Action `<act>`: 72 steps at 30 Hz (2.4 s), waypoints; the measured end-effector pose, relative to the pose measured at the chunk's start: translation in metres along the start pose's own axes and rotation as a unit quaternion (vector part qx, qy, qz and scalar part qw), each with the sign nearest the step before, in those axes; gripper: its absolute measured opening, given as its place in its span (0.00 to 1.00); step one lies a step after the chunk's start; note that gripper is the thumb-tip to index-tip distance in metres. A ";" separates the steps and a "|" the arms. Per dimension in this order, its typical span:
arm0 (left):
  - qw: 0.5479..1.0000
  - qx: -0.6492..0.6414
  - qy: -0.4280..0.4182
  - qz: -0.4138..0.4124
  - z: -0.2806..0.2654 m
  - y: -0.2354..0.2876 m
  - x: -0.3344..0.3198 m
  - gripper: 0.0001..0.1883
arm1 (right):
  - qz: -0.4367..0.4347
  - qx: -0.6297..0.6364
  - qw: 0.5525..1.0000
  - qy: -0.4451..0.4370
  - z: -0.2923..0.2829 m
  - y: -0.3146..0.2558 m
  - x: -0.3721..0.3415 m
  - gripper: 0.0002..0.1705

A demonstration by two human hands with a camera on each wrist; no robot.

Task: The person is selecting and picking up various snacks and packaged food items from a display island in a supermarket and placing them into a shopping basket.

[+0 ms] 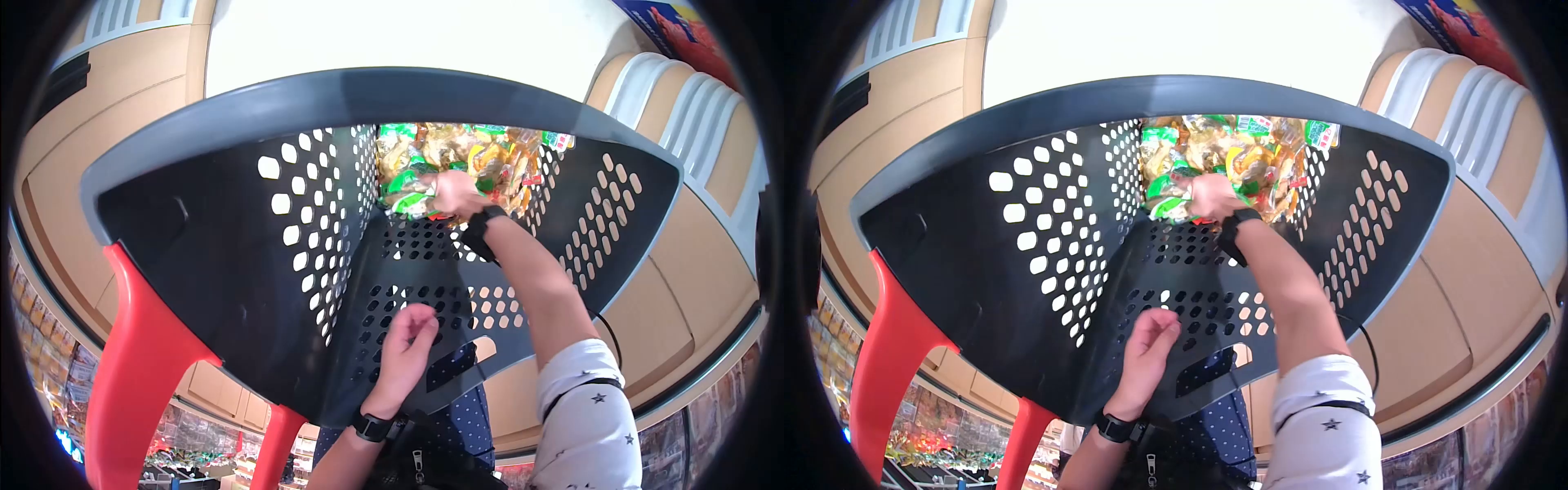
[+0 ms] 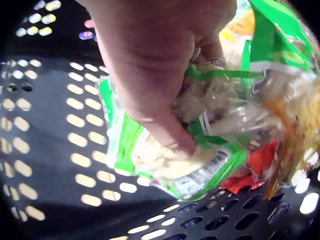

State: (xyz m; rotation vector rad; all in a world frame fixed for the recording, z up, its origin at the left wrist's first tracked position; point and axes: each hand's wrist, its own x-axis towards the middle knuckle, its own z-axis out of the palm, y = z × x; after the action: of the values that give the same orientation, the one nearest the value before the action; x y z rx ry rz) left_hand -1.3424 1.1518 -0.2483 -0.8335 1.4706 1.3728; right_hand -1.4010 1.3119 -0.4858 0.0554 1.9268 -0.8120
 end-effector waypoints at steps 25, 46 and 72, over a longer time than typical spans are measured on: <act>0.911 -0.344 -0.209 0.092 0.008 0.035 -0.028 0.44 | -0.105 0.727 0.665 -0.137 -0.045 -0.078 -0.196 0.37; 0.974 -0.191 -0.064 0.102 0.039 0.148 -0.158 0.26 | -0.066 0.892 0.442 0.066 -0.058 -0.180 -0.431 0.28; 0.934 0.054 -0.318 0.155 0.002 0.186 -0.331 0.31 | -0.189 0.837 0.318 0.403 -0.110 -0.320 -0.531 0.22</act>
State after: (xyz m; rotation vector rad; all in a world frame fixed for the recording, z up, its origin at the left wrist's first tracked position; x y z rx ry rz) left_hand -1.4015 1.1436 0.1265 -0.0501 1.1669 1.5790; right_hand -1.3429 1.2853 0.1405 1.5418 0.6705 -3.2236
